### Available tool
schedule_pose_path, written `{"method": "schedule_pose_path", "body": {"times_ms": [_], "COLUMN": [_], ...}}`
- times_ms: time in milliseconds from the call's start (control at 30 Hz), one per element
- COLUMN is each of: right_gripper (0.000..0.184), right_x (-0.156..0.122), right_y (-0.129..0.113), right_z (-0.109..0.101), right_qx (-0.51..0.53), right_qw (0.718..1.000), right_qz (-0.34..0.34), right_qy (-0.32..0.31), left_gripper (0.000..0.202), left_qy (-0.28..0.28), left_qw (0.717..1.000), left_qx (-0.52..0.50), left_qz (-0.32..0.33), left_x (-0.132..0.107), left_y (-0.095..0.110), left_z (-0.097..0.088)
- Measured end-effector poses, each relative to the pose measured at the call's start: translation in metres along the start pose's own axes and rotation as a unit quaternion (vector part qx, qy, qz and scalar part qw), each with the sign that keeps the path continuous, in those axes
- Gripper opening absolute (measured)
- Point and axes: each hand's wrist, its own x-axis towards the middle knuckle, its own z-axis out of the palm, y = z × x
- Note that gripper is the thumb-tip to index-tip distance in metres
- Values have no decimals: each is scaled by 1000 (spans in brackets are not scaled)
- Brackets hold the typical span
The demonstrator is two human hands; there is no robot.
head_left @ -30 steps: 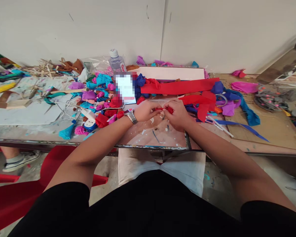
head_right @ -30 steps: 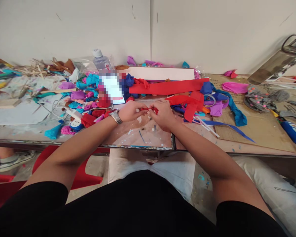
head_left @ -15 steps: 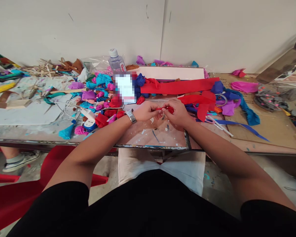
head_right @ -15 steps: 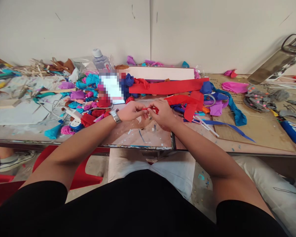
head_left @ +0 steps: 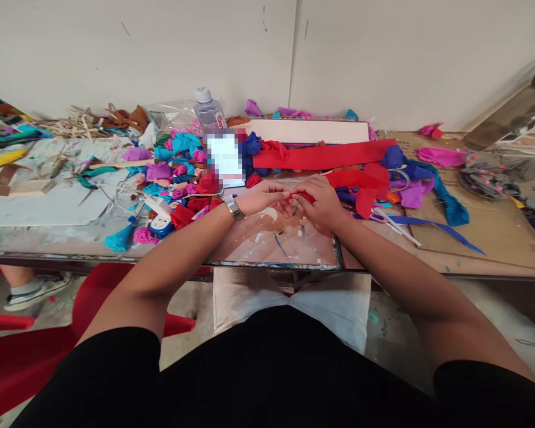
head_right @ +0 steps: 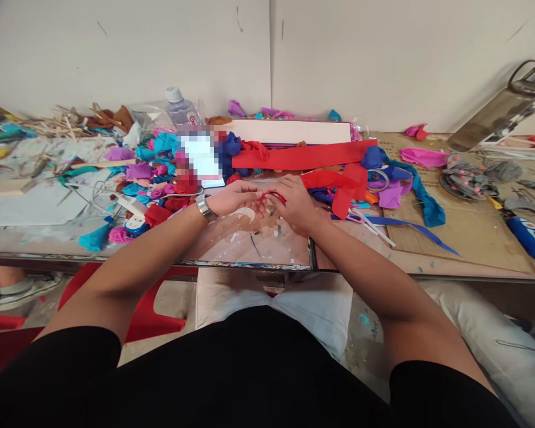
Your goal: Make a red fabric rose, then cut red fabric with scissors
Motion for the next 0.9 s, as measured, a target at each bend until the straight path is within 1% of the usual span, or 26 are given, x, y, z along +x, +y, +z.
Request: {"method": "schedule_pose_path", "body": {"times_ms": [100, 167, 200, 267, 333, 400, 467, 567, 633, 767, 900], "right_gripper": [40, 41, 41, 42, 43, 44, 44, 43, 43, 42, 34], "right_x": [0, 0, 0, -1, -2, -2, -2, -1, -1, -2, -1], "right_y": [1, 1, 1, 0, -2, -4, -6, -7, -8, -8, -8], "right_z": [0, 0, 1, 2, 3, 5, 6, 8, 9, 8, 5], "right_qx": [-7, -11, -13, -15, -12, -8, -7, -13, -11, 15, 17], "right_qw": [1000, 1000, 1000, 999, 998, 998, 997, 997, 996, 996, 997], "right_qz": [3, 13, 21, 37, 54, 68, 73, 79, 86, 91, 81], "right_qy": [1, 1, 1, 0, -4, -6, -8, -16, -17, 4, 13], "left_gripper": [55, 51, 49, 43, 38, 36, 35, 33, 32, 31, 34], "left_qy": [19, 43, 58, 87, 110, 124, 130, 139, 144, 139, 138], "left_qw": [997, 986, 975, 943, 899, 858, 830, 805, 799, 815, 825], "left_qx": [78, 157, 204, 309, 405, 475, 516, 551, 556, 533, 518], "left_qz": [20, 44, 58, 91, 125, 150, 164, 172, 178, 181, 181], "left_x": [0, -1, -1, -2, -4, -5, -5, -5, -5, -5, -5], "left_y": [1, 1, 1, 1, 0, 0, 0, 1, 0, -1, -2], "left_z": [0, 0, 0, 1, 1, 2, 2, 3, 5, 5, 3]}}
